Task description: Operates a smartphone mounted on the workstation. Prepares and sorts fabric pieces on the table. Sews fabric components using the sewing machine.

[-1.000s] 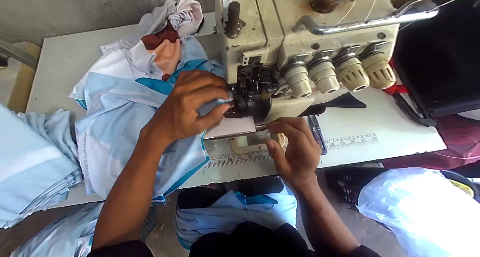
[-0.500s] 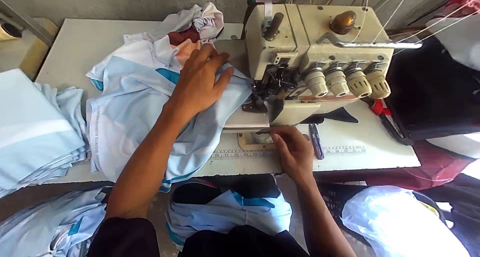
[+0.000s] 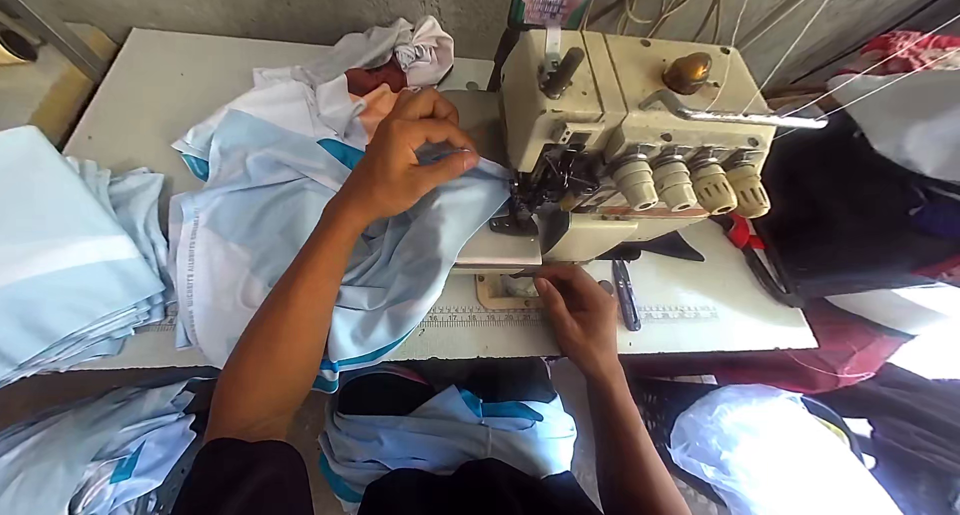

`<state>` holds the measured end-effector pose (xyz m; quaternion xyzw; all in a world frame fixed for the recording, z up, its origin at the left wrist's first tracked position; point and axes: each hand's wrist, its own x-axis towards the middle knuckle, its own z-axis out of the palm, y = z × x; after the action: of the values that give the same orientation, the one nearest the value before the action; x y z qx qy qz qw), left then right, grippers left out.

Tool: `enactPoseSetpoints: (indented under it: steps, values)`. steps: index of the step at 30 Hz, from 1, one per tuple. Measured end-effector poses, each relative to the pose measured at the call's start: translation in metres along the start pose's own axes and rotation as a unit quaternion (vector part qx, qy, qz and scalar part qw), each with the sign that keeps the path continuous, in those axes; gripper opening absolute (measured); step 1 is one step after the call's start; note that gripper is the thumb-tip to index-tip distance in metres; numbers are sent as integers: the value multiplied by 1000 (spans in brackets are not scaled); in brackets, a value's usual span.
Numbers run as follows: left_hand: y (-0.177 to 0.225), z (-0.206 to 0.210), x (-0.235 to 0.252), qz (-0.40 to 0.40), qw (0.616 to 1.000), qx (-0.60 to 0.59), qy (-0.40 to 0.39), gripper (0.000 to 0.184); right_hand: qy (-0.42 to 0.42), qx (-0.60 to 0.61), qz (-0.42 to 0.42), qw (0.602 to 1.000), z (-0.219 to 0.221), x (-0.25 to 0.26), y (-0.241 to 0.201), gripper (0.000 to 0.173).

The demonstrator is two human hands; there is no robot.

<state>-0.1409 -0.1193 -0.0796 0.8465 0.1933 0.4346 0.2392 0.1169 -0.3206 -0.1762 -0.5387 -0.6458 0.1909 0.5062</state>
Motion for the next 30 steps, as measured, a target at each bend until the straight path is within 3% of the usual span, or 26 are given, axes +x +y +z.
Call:
enactPoseSetpoints:
  steps: [6, 20, 25, 28, 30]
  values:
    - [-5, 9, -3, -84, 990, -107, 25, 14, -5, -6, 0, 1000, 0, 1, 1, 24]
    - [-10, 7, -3, -95, 981, -160, 61, 15, -5, -13, -2, 1000, -2, 2, 0, 25]
    - [-2, 7, -7, -108, 990, -70, 63, 12, 6, -14, -1, 1000, 0, 3, 3, 25]
    - [-7, 14, 0, -128, 981, 89, 118, 13, 5, -22, 2, 1000, 1, 3, 5, 23]
    - [1, 16, 4, -116, 974, 166, 102, 21, 1, -30, 3, 1000, 1, 1, 5, 23]
